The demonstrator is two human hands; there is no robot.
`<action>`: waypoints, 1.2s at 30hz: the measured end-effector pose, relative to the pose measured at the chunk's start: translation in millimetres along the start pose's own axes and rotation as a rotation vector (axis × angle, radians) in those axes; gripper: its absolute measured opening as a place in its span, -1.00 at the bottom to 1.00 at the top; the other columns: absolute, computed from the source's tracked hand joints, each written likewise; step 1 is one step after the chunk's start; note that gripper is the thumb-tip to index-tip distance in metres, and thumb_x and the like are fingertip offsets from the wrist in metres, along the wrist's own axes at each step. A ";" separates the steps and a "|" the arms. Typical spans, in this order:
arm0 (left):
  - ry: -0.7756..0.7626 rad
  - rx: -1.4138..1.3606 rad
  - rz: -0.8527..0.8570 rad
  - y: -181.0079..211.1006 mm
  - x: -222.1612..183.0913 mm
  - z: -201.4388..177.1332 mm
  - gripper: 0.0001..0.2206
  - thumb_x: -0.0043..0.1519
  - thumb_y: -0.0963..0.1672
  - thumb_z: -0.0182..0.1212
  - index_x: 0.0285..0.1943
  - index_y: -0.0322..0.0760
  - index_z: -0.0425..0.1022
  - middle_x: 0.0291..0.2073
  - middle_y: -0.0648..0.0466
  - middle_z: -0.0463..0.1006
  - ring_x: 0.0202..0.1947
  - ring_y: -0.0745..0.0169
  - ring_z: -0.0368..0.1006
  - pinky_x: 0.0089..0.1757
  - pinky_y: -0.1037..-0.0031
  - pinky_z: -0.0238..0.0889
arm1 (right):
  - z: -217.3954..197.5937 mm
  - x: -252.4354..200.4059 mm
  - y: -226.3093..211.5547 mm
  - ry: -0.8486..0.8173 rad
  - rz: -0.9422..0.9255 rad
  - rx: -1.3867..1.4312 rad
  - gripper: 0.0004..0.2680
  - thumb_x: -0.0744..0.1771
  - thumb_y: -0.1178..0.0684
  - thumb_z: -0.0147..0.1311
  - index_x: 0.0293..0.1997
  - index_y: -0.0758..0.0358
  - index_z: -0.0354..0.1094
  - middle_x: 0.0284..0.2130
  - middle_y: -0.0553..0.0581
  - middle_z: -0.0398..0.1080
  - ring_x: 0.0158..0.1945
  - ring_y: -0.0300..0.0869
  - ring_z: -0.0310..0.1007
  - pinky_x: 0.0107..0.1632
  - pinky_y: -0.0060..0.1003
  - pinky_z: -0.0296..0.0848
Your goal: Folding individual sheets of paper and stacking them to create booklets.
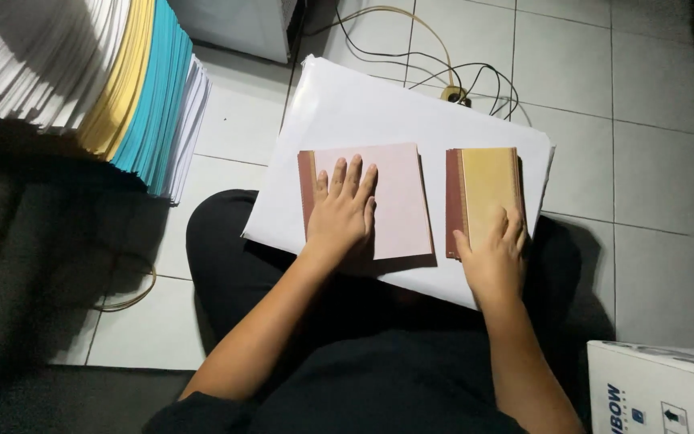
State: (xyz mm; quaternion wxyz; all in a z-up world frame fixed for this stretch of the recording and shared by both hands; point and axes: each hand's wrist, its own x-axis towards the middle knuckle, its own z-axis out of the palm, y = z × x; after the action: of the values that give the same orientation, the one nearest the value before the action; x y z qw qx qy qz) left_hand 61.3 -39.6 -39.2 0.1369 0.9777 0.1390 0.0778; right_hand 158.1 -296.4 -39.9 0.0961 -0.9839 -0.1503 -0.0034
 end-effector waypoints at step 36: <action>0.367 -0.395 -0.050 -90.4 -27.2 20.6 -0.43 0.41 0.03 -0.28 0.60 -0.21 -0.06 0.50 -0.28 0.01 0.47 -0.37 -0.05 0.33 -0.10 -0.24 | -28.4 -29.7 -118.7 0.045 -0.156 0.939 -0.58 0.37 0.29 -0.07 0.44 0.16 0.03 -0.15 0.48 0.47 -0.18 -0.05 0.44 -0.22 -0.18 0.41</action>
State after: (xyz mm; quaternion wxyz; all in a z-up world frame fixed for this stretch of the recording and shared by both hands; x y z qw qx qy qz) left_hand 16.8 30.9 -88.0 0.2993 0.8979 0.1677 0.2757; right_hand 95.1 -199.4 9.3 0.5332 -0.8195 -0.2067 0.0364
